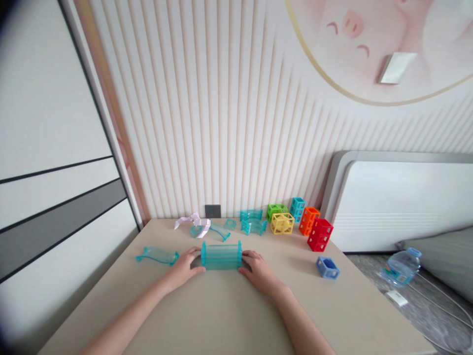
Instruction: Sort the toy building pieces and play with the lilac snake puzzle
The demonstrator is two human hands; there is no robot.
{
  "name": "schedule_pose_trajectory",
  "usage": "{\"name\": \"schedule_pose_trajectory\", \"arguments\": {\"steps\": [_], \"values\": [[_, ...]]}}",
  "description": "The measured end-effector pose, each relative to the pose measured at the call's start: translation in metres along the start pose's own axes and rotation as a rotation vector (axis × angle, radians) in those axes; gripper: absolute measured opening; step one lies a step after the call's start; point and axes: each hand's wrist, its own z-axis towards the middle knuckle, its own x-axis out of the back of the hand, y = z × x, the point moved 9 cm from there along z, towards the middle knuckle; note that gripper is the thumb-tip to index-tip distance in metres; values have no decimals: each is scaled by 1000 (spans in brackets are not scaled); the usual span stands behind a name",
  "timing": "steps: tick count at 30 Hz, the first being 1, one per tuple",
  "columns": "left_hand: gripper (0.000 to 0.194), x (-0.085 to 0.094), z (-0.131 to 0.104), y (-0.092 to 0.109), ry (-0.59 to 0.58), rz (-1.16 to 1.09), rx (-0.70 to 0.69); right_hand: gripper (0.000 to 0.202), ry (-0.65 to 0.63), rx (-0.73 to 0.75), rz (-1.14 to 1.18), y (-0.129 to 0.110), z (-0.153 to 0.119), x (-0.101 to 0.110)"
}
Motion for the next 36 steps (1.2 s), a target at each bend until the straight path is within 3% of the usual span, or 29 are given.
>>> {"name": "schedule_pose_trajectory", "arguments": {"steps": [9,19,26,36], "values": [[40,-40,49,24,-34,31,-54,25,62,-66,-104,35,-20,32],[29,-90,95,44,-1,58,-84,30,181,-209,-225,75,-33,62],[26,-98,111,46,40,68,-93,30,250,-294,-293,86,-33,68],[41,-100,94,51,25,145,-116,29,260,-379,-437,84,-34,68]]}}
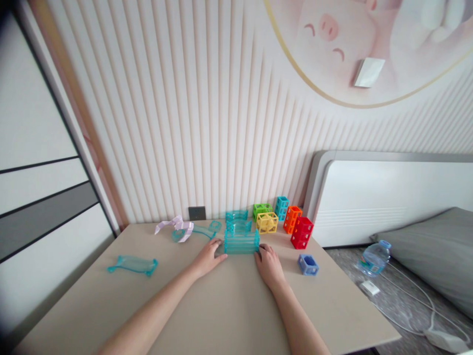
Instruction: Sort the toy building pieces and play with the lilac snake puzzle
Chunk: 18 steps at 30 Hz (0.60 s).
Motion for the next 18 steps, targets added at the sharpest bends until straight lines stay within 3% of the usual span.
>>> {"name": "schedule_pose_trajectory", "arguments": {"steps": [5,8,10,14,18], "values": [[42,16,-40,7,-41,63,-62,29,23,-87,-156,-4,-11,4],[42,32,-75,11,-60,101,-119,27,30,-94,-249,-23,-26,7],[39,46,-96,16,-46,175,-177,28,25,-64,-297,-45,-39,6],[32,84,-125,28,93,513,-375,31,21,78,-331,-108,-59,-7],[20,137,-127,3,282,622,-296,23,22,293,-286,-178,-51,-29]]}}
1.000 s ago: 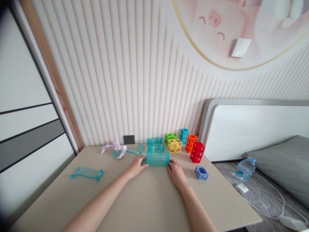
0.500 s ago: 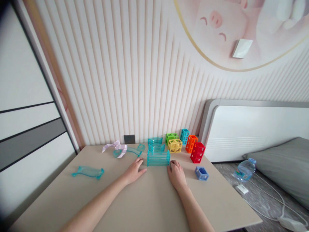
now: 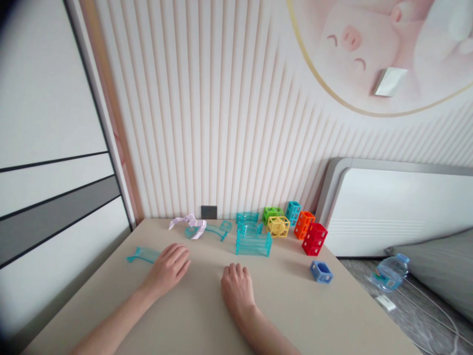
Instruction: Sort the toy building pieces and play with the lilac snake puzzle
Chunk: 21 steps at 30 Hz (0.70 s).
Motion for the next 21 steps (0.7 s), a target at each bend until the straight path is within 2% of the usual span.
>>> {"name": "schedule_pose_trajectory", "arguments": {"steps": [2,4,7,10,15,21], "values": [[20,6,-2,-36,48,34,132,20,34,82,29,-24,24,-1],[24,3,-8,-68,50,47,255,19,76,129,59,-39,50,-3],[27,-6,-19,-91,18,49,330,31,137,110,98,-44,83,-6],[26,-16,-25,-97,-63,17,388,44,168,15,129,-34,97,-14],[23,-31,-27,-87,-256,-50,473,50,129,-67,163,-16,92,-27],[22,-36,-24,-71,-287,-146,462,47,81,-68,164,-15,88,-23]]}}
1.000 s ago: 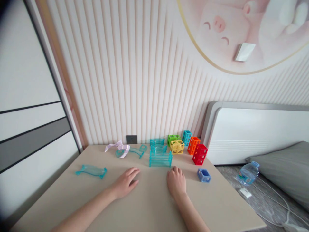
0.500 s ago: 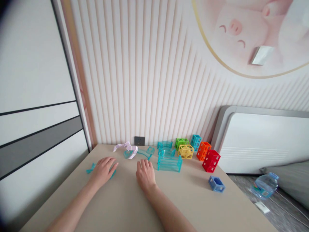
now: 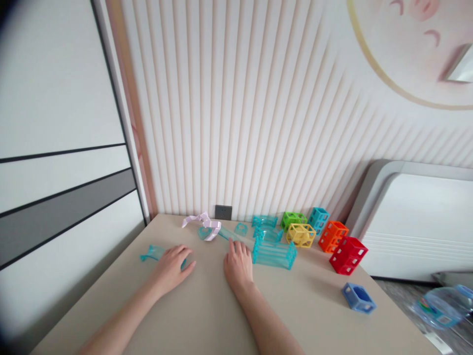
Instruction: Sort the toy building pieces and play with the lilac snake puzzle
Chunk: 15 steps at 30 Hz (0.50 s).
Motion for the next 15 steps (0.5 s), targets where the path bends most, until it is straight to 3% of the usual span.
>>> {"name": "schedule_pose_trajectory", "arguments": {"steps": [11,15], "values": [[35,-12,-8,28,-98,-203,-114,15,47,10,8,-3,-6,14],[39,9,-7,24,0,-110,-151,14,93,-24,20,5,-6,15]]}}
